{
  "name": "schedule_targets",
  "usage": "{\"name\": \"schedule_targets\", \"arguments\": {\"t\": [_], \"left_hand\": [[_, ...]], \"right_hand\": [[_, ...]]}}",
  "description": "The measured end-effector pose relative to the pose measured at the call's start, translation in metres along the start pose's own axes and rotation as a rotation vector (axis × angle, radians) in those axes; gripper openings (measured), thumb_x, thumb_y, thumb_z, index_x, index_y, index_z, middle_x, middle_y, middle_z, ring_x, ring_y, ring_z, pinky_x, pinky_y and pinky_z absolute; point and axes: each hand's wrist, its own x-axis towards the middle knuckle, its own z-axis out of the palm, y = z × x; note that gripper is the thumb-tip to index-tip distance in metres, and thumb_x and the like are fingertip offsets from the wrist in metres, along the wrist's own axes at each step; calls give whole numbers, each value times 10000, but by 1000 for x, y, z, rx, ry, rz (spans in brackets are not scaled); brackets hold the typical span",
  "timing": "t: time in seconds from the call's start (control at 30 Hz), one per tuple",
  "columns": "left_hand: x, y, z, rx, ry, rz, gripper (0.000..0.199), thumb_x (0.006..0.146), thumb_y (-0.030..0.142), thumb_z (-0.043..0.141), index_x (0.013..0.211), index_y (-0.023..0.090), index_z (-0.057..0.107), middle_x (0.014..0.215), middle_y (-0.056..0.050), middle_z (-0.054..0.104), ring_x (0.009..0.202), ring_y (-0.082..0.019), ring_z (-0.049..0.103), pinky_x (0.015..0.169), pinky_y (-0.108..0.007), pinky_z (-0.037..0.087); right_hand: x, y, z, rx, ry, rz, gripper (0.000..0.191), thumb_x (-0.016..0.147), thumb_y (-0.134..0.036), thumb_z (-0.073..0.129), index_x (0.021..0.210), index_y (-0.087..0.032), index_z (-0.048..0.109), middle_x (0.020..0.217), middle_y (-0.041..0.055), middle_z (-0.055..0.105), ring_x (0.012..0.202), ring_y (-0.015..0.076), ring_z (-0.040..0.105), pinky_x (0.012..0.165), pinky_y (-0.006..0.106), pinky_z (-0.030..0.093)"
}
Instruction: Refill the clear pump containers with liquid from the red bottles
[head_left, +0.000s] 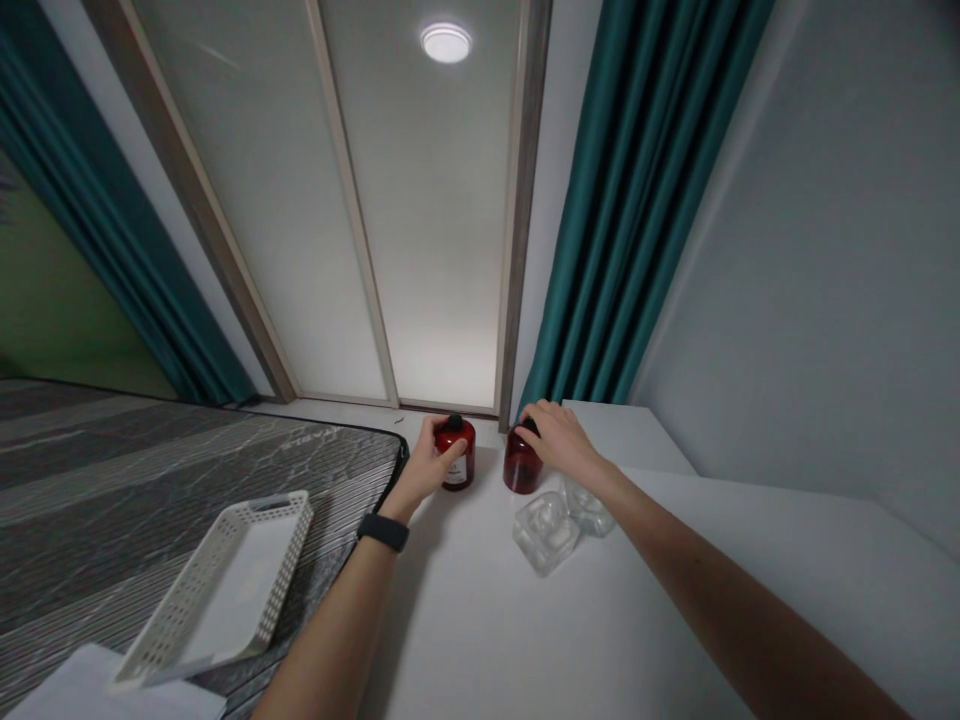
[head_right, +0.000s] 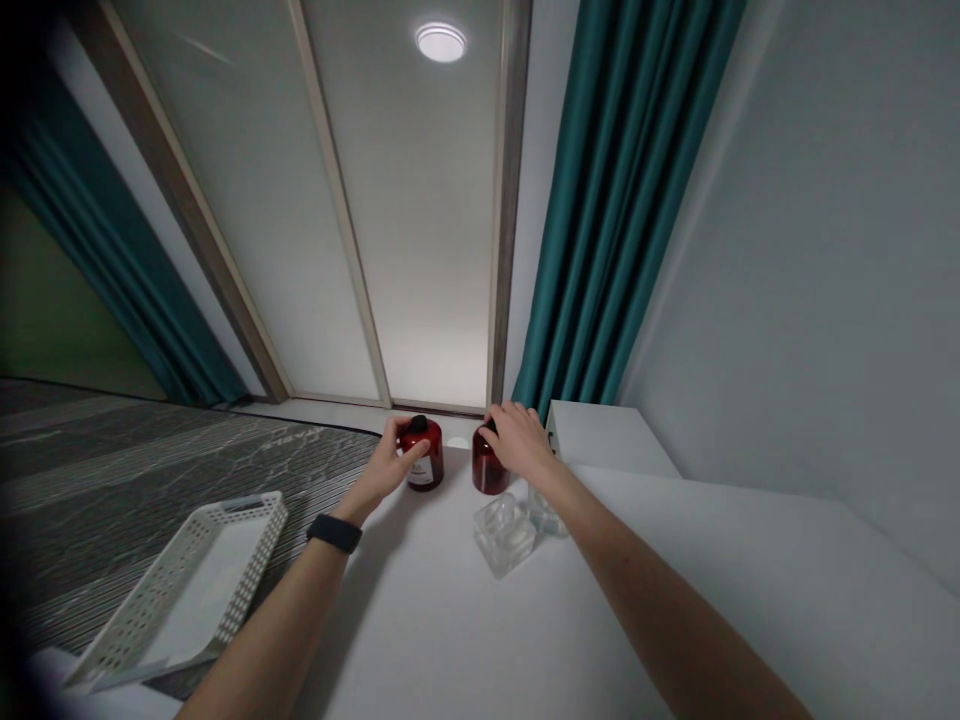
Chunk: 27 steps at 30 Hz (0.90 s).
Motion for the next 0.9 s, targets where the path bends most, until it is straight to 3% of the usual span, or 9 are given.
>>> {"name": "schedule_targets", "arguments": {"t": [0.2,0.37,0.47,0.57,0.67,0.9], "left_hand": [[-1,3,-1,9,-11,-8,325,823,294,647,1087,200,482,1090,-67,630,1020,-224,616,949,-398,481],[-2,4,-1,17,-22,-15,325,831,306,643,1091,203,476,1112,-69,626,1038,-225,612,945,-387,480],[-3,6,-2,18,-26,-17,320,837,305,640,1092,204,475,1117,-69,632,1051,-227,615,944,-383,482],[-4,8,-2,11,-41,-20,308,846,306,638,1085,200,476,1120,-74,640,1047,-224,622,936,-377,491],[-3,9,-2,4,-54,-27,306,848,299,634,1087,193,474,1111,-79,646,1016,-219,632,924,-382,499],[-1,5,-2,-6,-66,-36,324,841,284,624,1109,197,465,1111,-68,644,1020,-210,627,955,-394,488]], "right_hand": [[6,-5,-1,184,-60,-177,199,917,-143,550,1089,-208,625,1089,87,659,1048,251,584,921,403,443],[6,-11,-5,333,-92,-287,327,824,0,494,1023,-215,641,1060,49,679,1057,210,585,957,374,465],[3,-13,-7,388,-96,-317,332,818,-7,507,1027,-225,646,1087,48,672,1099,206,590,988,382,465],[1,-11,-7,429,-100,-261,341,853,-111,591,1173,-224,621,1208,91,635,1200,239,564,1040,432,438],[-1,-7,-5,448,-194,-174,374,883,-196,628,1254,-227,588,1200,105,638,1136,245,613,1005,430,464],[3,-12,2,432,-251,-122,230,887,-240,642,1107,-183,609,1028,79,636,976,228,630,874,363,499]]}}
